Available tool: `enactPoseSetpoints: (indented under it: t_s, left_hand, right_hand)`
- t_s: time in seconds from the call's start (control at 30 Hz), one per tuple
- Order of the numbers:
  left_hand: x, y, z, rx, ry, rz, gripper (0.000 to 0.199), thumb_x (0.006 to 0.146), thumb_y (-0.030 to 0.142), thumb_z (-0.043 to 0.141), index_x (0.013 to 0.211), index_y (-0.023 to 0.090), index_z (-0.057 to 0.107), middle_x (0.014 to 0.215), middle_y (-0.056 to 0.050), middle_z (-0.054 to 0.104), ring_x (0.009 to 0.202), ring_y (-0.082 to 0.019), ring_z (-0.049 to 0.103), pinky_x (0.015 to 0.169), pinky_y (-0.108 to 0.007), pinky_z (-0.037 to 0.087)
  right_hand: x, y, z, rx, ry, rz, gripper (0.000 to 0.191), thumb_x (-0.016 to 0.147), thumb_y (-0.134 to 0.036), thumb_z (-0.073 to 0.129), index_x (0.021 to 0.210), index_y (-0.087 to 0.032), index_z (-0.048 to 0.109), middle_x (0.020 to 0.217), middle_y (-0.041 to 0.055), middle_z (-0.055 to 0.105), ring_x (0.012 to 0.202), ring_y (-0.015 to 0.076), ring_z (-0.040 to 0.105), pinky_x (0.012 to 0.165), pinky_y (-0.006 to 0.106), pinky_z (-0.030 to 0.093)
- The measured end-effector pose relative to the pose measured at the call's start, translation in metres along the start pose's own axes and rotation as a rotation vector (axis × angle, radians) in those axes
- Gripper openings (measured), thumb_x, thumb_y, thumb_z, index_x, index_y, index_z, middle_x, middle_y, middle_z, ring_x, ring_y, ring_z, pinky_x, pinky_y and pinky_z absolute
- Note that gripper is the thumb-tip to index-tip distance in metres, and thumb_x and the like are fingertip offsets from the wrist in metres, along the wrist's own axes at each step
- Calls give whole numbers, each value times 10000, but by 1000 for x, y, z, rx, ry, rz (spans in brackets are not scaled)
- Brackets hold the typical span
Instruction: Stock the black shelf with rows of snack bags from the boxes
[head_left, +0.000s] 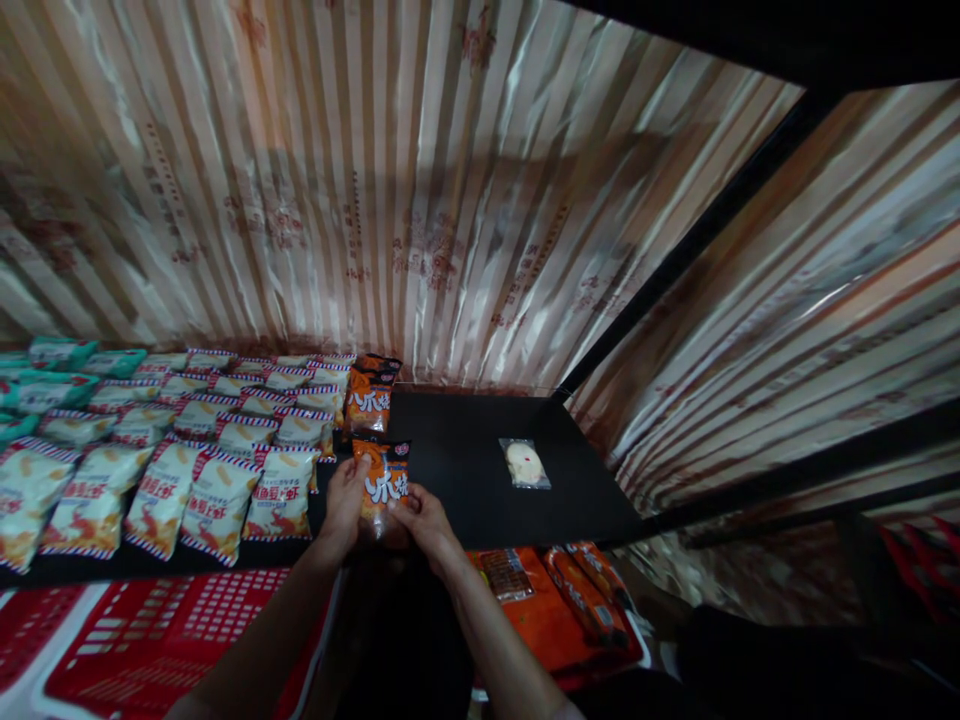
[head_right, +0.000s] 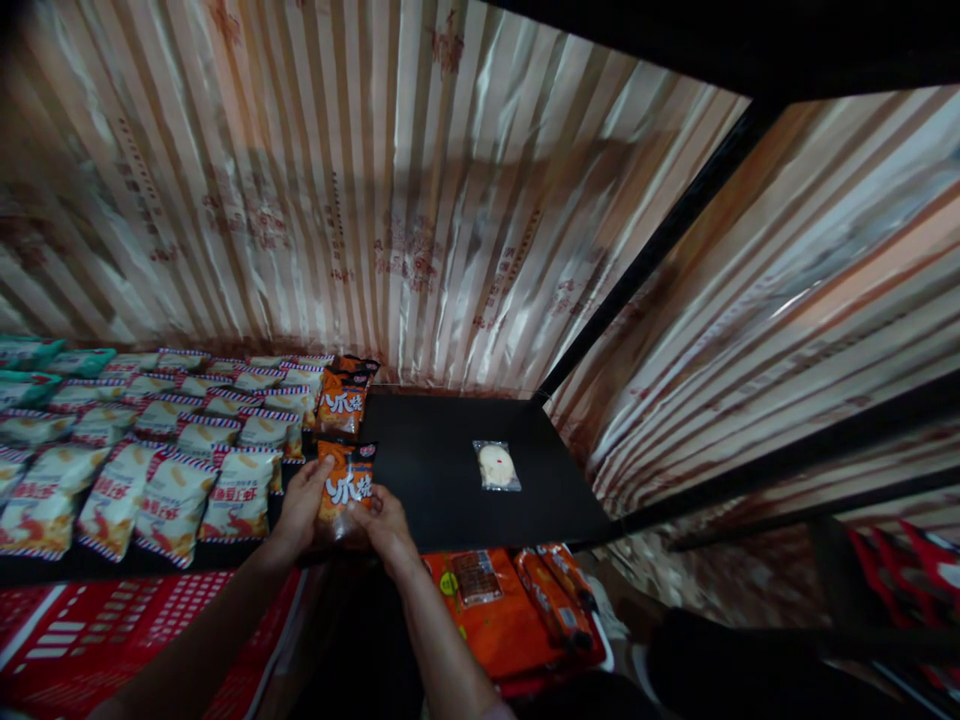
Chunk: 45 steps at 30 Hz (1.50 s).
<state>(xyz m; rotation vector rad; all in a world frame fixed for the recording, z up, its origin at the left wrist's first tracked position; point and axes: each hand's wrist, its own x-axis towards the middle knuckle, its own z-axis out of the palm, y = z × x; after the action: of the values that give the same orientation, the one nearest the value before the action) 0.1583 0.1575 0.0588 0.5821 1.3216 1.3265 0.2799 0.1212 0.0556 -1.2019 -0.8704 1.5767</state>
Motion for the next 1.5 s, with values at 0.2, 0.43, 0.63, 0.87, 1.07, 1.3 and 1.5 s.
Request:
enactPoseSetpoints:
  t_s: [0.2,0.43,0.63,0.87,1.07,1.3,1.5]
  left_hand:
    - [1,5,0,-5,-11,14,549,542,582,682,820,117,591,755,-49,653,648,-164,620,583,-263,475]
    - [10,-14,-12,127,30,57,518,708,479,623,1076,122,545,960,-107,660,814,-182,642,725,-289,498]
    - [3,-38,-25,478,61,271,470,805,401,509,1208,161,486,1134,-114,614,1046,-222,580,914,-363,438]
    - [-18,-56,-31,796,90,686,512,831,320,398,1274,63,407,1304,-193,463,1224,-270,426,1019,-451,346]
    - [-18,-69,-35,899,71,892,513,866,244,346,1350,80,304,1382,-186,366,1309,-261,296,1048,-486,295]
    - [-8,-70,-36,968,32,942,549,879,212,322,1397,77,201,1435,-201,265,1352,-261,192,1050,-493,290]
    - [0,-64,-32,965,28,940,569,867,183,332,1408,98,179,1459,-192,213,1362,-256,158,1060,-487,280]
  right_hand:
    - [10,5,5,-30,74,-29,477,490,-394,783,873,-179,597,824,39,694,757,207,652,748,347,495]
    - [16,8,10,-20,92,-49,417,535,-375,748,871,-191,583,804,29,692,722,195,654,699,319,503]
    - [23,11,14,-9,113,-72,403,547,-351,729,879,-187,572,827,34,694,745,196,654,690,304,500]
    - [42,17,17,-29,152,-174,352,588,-302,677,898,-189,554,865,33,694,770,185,646,715,302,501]
    - [58,14,22,-20,152,-249,347,600,-261,648,924,-212,536,890,20,691,783,181,648,777,325,497]
    - [72,9,28,-45,140,-318,362,613,-243,629,958,-211,526,904,16,687,813,178,648,780,303,497]
    - [82,5,32,-41,149,-354,360,626,-254,623,967,-213,517,916,16,684,831,177,647,799,308,499]
